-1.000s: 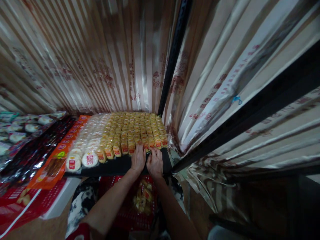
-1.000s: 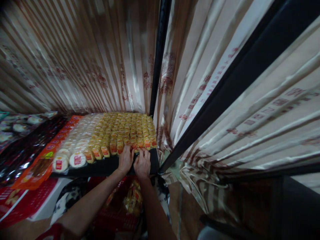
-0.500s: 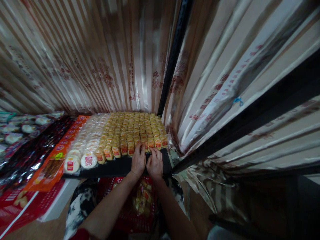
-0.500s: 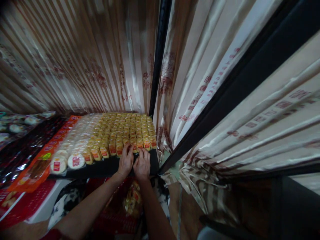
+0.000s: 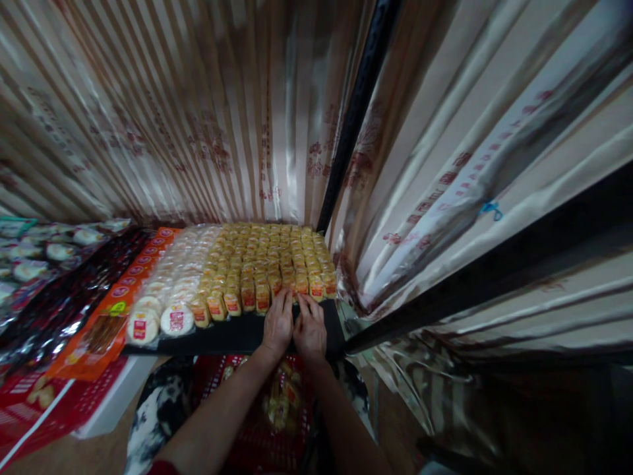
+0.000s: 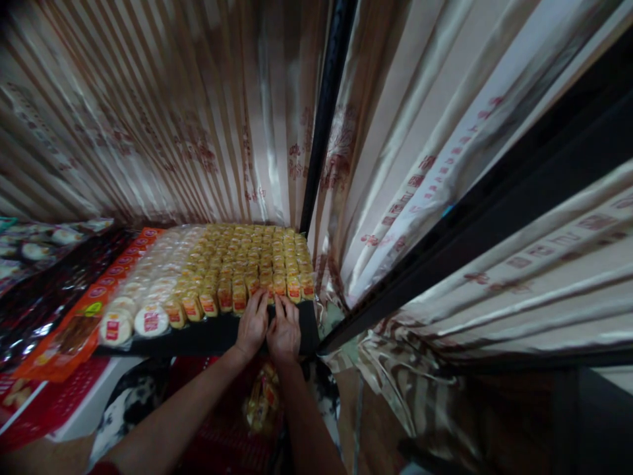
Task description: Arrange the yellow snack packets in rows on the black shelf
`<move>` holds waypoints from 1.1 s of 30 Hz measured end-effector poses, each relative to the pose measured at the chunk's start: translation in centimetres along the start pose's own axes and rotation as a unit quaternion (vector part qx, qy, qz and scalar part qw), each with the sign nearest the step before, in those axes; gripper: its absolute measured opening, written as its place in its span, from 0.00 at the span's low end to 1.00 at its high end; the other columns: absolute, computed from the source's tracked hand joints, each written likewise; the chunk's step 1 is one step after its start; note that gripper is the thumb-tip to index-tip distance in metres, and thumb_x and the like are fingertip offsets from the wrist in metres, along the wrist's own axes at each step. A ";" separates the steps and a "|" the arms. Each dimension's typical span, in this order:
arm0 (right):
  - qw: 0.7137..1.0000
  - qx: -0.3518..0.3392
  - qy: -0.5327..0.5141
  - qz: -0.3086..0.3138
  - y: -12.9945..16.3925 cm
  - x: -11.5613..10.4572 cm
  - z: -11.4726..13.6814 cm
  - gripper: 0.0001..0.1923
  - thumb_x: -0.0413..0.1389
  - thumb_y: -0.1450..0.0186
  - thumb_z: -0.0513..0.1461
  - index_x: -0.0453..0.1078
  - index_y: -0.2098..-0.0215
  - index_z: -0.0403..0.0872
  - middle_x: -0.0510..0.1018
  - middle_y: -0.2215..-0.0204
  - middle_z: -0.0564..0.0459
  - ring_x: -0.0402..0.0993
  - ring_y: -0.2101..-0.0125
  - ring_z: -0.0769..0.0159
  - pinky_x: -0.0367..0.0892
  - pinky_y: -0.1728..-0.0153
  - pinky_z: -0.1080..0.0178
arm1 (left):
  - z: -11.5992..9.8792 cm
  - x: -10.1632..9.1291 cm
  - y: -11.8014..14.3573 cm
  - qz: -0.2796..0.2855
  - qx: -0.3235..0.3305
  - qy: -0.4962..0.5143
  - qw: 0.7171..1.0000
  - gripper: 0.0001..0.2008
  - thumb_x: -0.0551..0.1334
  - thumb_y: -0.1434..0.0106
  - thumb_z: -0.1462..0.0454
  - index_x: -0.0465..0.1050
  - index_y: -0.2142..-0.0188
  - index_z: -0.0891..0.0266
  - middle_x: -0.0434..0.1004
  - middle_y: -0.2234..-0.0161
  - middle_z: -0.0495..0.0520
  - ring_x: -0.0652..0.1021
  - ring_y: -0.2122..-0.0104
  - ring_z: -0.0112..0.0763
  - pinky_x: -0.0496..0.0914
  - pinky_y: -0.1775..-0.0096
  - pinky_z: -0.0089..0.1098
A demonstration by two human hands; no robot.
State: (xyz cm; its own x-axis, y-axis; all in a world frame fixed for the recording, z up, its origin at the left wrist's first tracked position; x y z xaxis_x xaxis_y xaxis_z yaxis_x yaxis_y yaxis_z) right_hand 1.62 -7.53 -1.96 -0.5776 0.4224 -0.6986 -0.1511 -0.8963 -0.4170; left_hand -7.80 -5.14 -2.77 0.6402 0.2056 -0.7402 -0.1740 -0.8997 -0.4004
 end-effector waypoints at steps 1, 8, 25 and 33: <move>1.000 -0.001 0.000 0.001 0.0 0.0 0.0 0.29 0.44 0.43 0.28 0.62 0.43 0.47 0.68 0.50 0.48 0.61 0.50 0.62 0.64 0.49 0.59 | 0.0 0.0 0.0 -0.001 0.004 0.000 1.000 0.23 0.50 0.40 0.73 0.61 0.45 0.64 0.64 0.44 0.61 0.64 0.43 0.38 0.64 0.44 0.42; 1.000 -0.005 0.003 0.001 0.0 0.0 0.0 0.29 0.44 0.43 0.28 0.62 0.43 0.47 0.68 0.51 0.46 0.61 0.50 0.61 0.64 0.50 0.58 | -0.1 -0.1 0.2 -0.030 0.049 -0.021 0.998 0.21 0.47 0.38 0.71 0.62 0.46 0.67 0.67 0.47 0.63 0.67 0.46 0.38 0.66 0.46 0.43; 1.000 -0.003 0.002 0.006 0.0 0.0 0.1 0.29 0.44 0.44 0.28 0.64 0.45 0.45 0.68 0.51 0.45 0.61 0.51 0.61 0.64 0.50 0.58 | -1.0 -0.7 0.0 -0.059 0.084 -0.062 0.993 0.21 0.49 0.39 0.74 0.63 0.47 0.71 0.69 0.49 0.64 0.68 0.48 0.39 0.67 0.47 0.42; 0.997 -0.047 -0.015 -0.055 0.3 -1.6 1.1 0.23 0.42 0.41 0.29 0.67 0.50 0.42 0.70 0.55 0.43 0.62 0.53 0.60 0.63 0.51 0.54 | -2.8 -3.2 2.6 -0.017 0.089 -0.012 0.996 0.18 0.50 0.39 0.72 0.68 0.52 0.66 0.71 0.52 0.60 0.70 0.52 0.36 0.69 0.51 0.37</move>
State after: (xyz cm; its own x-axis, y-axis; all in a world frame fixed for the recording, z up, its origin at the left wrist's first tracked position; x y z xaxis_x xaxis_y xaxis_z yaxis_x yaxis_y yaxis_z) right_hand 1.65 -8.67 -0.33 -0.5858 0.5121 -0.6282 -0.1405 -0.8275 -0.5436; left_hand -8.21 -9.22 0.05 0.6303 0.2454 -0.7366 -0.2840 -0.8101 -0.5130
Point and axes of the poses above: each hand's wrist, its own y-axis away from the middle knuckle, its own x-axis out of the palm, z = x × y, the point moved 6 cm from there along -y, towards the middle knuckle
